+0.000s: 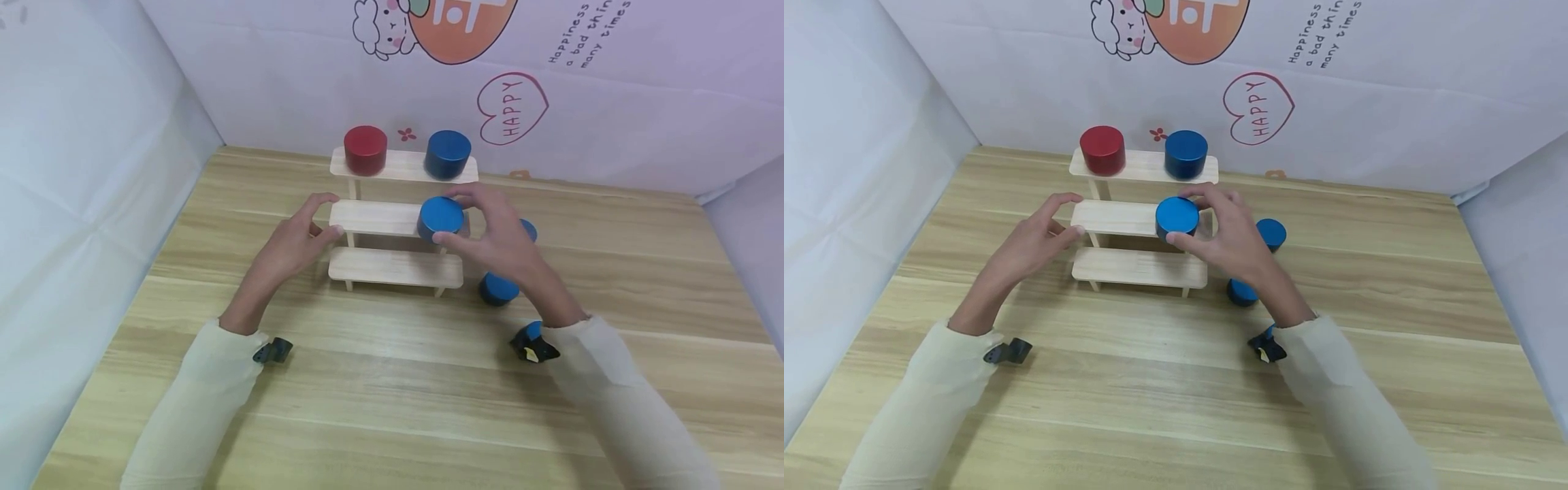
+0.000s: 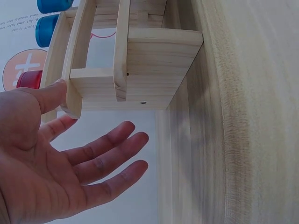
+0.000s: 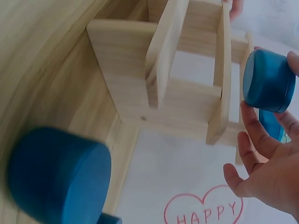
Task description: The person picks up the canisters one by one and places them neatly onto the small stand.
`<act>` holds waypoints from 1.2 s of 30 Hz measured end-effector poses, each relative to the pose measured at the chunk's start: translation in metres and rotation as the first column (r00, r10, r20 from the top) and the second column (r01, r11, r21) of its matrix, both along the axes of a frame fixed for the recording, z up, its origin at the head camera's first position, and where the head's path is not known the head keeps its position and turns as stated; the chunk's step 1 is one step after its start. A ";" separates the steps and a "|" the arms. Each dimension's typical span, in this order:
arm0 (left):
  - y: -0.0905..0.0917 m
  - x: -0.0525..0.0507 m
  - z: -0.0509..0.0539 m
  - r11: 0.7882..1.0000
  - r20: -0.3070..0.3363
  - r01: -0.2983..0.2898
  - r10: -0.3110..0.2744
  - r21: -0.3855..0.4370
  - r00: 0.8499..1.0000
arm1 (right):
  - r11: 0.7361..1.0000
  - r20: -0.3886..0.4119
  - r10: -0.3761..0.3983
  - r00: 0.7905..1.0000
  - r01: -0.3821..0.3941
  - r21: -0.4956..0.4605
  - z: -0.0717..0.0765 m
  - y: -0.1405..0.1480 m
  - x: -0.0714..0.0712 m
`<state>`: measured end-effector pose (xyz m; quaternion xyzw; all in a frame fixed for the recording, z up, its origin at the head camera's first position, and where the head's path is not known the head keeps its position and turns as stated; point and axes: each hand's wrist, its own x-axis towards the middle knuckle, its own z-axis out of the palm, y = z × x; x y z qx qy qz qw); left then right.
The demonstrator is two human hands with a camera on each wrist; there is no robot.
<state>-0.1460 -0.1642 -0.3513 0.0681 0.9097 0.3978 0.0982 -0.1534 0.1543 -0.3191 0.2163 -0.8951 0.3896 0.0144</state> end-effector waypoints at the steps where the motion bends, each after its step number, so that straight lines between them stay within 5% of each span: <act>1: 0.000 0.000 0.000 1.000 0.001 0.001 -0.001 0.002 1.000 | 1.000 0.002 -0.001 1.000 0.001 0.000 0.000 -0.002 0.000; 17: 0.000 0.001 -0.001 1.000 0.004 -0.015 0.015 0.020 1.000 | 0.998 -0.016 0.041 0.999 -0.042 -0.047 0.001 -0.034 -0.002; 36: 0.001 0.001 0.000 1.000 0.004 -0.009 0.009 0.023 1.000 | 0.998 0.009 -0.056 0.998 0.056 0.004 0.001 -0.054 0.003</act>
